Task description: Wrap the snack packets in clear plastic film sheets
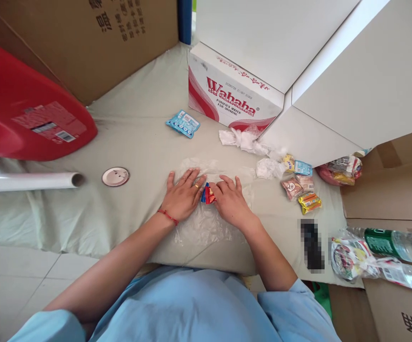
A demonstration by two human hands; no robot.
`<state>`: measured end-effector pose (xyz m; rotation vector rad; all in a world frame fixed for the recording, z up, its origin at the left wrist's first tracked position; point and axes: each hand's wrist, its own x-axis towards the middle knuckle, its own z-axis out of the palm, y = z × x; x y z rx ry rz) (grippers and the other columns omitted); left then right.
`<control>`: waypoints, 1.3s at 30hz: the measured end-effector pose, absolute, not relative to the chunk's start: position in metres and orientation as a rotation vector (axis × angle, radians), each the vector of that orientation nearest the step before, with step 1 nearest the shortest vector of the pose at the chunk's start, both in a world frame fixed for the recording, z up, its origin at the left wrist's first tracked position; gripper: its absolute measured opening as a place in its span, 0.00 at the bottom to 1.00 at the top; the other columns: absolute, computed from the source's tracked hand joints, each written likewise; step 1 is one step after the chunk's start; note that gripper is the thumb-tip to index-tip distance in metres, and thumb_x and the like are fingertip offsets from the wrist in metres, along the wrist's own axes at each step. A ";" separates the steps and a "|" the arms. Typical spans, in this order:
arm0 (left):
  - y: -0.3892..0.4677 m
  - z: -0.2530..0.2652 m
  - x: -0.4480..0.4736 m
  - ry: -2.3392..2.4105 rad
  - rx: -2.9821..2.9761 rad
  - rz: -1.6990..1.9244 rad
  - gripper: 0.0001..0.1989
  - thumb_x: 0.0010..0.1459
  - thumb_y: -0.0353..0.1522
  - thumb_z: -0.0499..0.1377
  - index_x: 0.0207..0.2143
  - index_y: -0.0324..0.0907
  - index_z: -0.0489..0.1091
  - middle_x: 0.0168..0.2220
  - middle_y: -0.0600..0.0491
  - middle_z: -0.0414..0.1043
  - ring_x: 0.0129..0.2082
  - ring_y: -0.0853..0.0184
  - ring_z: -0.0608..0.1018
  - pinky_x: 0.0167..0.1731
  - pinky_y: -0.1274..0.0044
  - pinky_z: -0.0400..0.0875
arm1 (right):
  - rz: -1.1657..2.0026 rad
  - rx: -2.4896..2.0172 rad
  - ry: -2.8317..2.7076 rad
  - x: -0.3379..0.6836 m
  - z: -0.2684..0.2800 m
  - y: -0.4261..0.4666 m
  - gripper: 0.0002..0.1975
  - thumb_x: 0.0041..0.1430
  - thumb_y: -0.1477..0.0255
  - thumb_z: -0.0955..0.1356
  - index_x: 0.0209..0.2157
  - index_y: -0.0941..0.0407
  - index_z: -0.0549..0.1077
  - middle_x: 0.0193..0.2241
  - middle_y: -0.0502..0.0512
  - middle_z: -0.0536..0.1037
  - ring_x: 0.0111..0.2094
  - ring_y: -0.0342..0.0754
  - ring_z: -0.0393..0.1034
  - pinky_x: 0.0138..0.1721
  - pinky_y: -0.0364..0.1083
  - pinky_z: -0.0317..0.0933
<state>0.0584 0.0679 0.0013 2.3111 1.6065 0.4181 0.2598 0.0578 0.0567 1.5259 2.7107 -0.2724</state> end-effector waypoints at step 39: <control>0.039 0.012 -0.037 1.156 1.952 0.717 0.08 0.69 0.39 0.56 0.42 0.47 0.72 0.47 0.49 0.82 0.58 0.57 0.78 0.59 0.61 0.71 | -1.415 1.562 2.872 0.350 0.081 0.029 0.10 0.70 0.66 0.65 0.39 0.55 0.75 0.34 0.54 0.79 0.36 0.46 0.72 0.41 0.45 0.66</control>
